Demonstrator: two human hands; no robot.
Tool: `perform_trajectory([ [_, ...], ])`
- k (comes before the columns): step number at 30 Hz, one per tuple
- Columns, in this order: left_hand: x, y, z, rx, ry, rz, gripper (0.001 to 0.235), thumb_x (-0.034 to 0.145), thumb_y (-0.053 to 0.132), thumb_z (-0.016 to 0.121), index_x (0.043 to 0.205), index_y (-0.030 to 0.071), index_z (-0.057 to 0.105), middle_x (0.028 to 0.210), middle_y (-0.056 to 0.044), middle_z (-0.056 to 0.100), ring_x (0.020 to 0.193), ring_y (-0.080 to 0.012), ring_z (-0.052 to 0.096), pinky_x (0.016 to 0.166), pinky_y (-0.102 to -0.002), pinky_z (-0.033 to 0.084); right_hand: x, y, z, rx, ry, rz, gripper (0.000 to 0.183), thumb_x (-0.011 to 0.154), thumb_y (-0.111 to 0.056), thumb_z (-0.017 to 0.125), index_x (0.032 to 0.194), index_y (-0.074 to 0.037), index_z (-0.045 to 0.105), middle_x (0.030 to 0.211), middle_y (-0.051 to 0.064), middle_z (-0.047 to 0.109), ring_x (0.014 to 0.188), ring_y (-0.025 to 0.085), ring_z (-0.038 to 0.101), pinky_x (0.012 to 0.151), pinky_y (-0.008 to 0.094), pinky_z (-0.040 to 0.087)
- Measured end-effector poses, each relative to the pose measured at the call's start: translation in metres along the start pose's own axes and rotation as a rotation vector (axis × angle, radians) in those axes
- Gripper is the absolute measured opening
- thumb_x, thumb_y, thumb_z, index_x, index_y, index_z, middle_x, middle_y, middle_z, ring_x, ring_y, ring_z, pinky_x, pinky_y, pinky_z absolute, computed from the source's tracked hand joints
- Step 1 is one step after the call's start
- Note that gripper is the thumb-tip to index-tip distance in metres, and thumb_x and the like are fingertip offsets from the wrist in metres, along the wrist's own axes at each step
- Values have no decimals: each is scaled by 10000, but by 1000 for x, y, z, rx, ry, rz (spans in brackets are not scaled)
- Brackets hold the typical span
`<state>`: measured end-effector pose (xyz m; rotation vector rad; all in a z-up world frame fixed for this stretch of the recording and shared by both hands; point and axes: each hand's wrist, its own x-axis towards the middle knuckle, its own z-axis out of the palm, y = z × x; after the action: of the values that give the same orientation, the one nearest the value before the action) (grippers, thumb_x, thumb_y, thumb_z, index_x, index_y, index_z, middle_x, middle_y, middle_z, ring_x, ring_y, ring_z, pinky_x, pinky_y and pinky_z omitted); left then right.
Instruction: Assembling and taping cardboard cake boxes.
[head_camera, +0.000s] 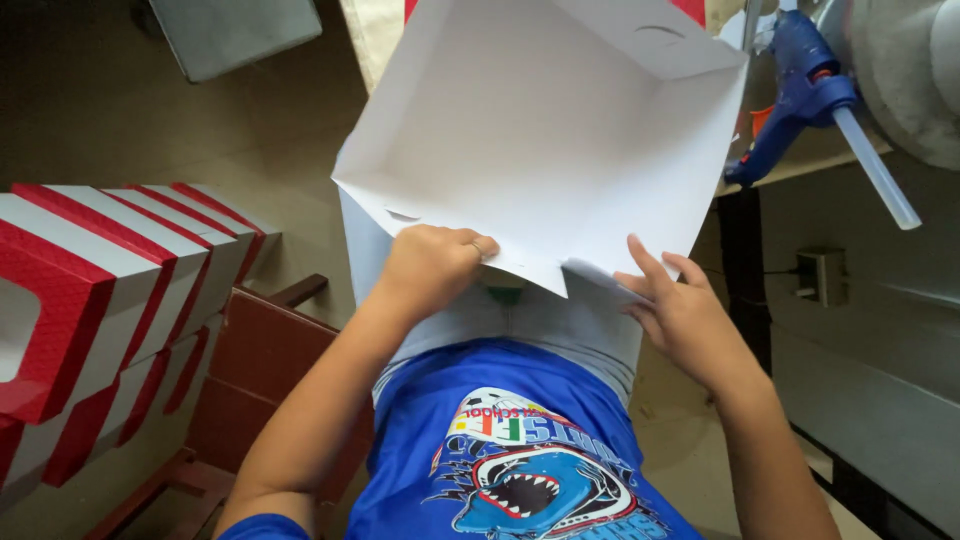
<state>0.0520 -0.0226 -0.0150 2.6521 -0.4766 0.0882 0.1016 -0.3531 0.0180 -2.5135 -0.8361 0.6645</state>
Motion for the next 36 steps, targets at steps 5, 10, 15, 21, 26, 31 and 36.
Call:
perform_trajectory([
  [5, -2, -9, -22, -53, -41, 7, 115, 821, 150, 738, 933, 140, 764, 924, -28, 766, 789, -268, 714, 683, -410, 541, 5, -21, -3, -78, 106, -205, 464, 799, -90, 735, 1240, -203, 643, 1139, -12, 759, 1193, 193, 674, 1200, 527, 323],
  [10, -5, -15, -54, 12, -14, 143, 429, 769, 135, 780, 1188, 212, 732, 1293, -22, 679, 1293, -241, 594, 1179, -535, 361, 3, -27, -7, -200, 131, -257, 392, 777, -37, 727, 1116, -231, 757, 1103, -38, 759, 1253, 205, 614, 1184, 559, 290],
  [15, -31, -52, -109, 159, 148, -267, 928, 586, 318, 941, 1442, 206, 602, 1544, -133, 496, 1434, -404, 446, 1193, -585, 302, -2, -25, -15, -343, 105, -154, 467, 731, 38, 709, 1096, -248, 762, 1150, -53, 753, 1330, 210, 568, 1246, 570, 175],
  [21, -46, -53, -69, 9, 32, -247, 996, 592, 280, 941, 1496, 241, 525, 1533, -138, 499, 1299, -372, 555, 1093, -470, 472, 3, -30, -25, -395, 6, -64, 604, 681, -12, 763, 1219, -275, 683, 1291, -53, 681, 1399, 228, 494, 1226, 613, 113],
  [26, -49, -57, -57, -16, 193, -139, 817, 739, 231, 911, 1468, 175, 548, 1491, -114, 570, 1287, -336, 586, 1079, -474, 480, 20, -63, -5, -233, -28, -141, 755, 676, -218, 829, 1386, -200, 573, 1411, 63, 591, 1400, 330, 446, 1141, 674, 87],
  [31, -47, -61, -61, 185, 196, -119, 747, 717, 192, 894, 1420, 224, 642, 1391, -61, 641, 1241, -282, 630, 1015, -447, 508, 43, -82, 20, 105, 40, -260, 639, 760, -197, 765, 1368, -127, 582, 1337, 104, 652, 1294, 343, 559, 1103, 565, 334],
  [36, -50, -68, -49, 278, 316, -90, 655, 785, 232, 902, 1397, 269, 674, 1356, -14, 667, 1240, -240, 628, 985, -433, 503, 43, -80, 15, 162, 44, -167, 665, 712, 161, 560, 1308, -117, 660, 1263, 143, 705, 1102, 364, 678, 914, 415, 548],
])
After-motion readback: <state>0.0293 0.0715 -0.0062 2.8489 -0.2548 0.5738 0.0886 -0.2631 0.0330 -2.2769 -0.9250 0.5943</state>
